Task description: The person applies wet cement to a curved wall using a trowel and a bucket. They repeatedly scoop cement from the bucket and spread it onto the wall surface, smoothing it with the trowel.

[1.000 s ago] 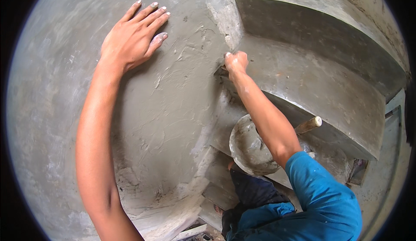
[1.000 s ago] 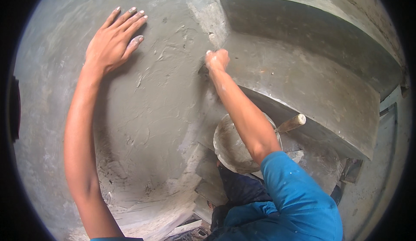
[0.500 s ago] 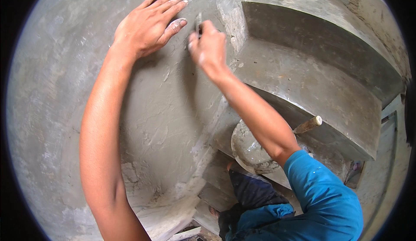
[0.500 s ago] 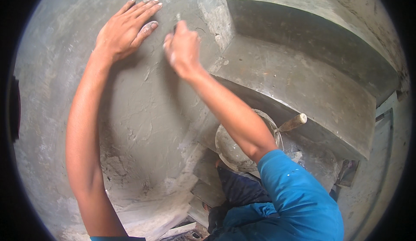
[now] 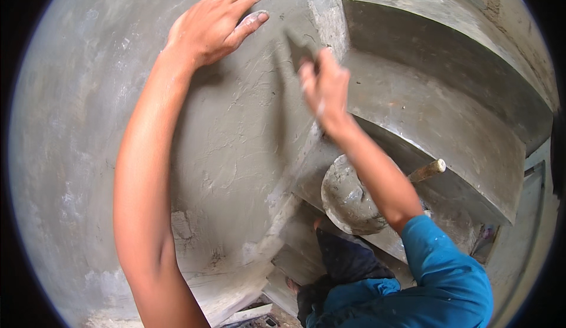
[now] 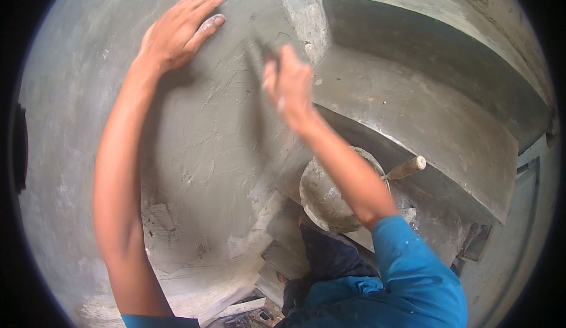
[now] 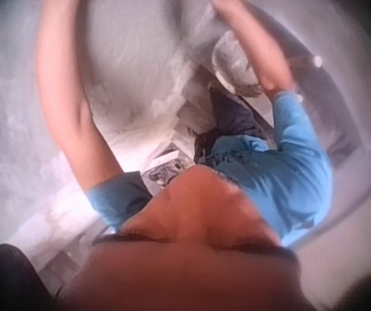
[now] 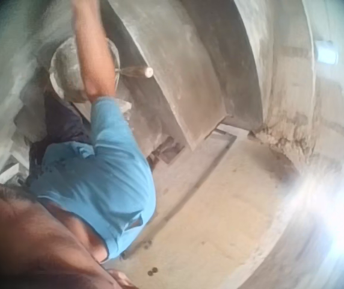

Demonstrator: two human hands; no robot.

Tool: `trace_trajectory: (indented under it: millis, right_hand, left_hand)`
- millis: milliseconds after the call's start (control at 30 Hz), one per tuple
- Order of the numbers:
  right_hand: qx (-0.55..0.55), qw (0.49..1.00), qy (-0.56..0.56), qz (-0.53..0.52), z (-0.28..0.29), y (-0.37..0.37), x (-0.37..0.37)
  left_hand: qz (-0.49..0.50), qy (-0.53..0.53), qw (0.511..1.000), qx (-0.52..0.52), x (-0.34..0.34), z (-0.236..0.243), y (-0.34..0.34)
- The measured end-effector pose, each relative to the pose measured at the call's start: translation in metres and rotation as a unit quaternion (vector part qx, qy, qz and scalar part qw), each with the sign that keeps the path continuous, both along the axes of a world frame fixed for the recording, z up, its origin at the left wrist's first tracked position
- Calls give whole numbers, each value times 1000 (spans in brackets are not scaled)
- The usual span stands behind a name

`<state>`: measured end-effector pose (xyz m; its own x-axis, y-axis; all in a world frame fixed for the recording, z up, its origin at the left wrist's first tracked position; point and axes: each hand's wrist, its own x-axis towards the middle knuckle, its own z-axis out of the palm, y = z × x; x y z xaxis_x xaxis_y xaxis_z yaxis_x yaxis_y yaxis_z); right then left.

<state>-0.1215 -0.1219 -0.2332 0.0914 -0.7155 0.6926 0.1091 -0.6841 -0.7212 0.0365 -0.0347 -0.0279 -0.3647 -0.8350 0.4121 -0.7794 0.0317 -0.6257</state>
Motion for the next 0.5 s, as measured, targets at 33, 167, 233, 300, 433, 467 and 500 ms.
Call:
trace_trajectory:
  millis: [33, 167, 233, 300, 433, 467, 500]
  right_hand:
    - [45, 998, 18, -29, 9, -27, 5]
    - [81, 994, 17, -70, 23, -71, 26]
    - [17, 999, 6, -48, 21, -61, 35]
    - [-18, 999, 17, -29, 17, -36, 40]
    - [-165, 983, 4, 75, -6, 55, 31]
    - [-187, 976, 40, 100, -13, 83, 28]
    - [-217, 967, 23, 129, -20, 110, 22]
  left_hand:
    - [7, -10, 1000, -3, 0, 0, 0]
    - [35, -22, 999, 15, -3, 1, 0]
    - [30, -8, 999, 14, -4, 2, 1]
    - [32, 6, 999, 19, -6, 2, 4]
    - [16, 76, 995, 59, -10, 5, 2]
    - [11, 107, 991, 77, -11, 7, 2]
    - [17, 130, 988, 87, -12, 8, 2]
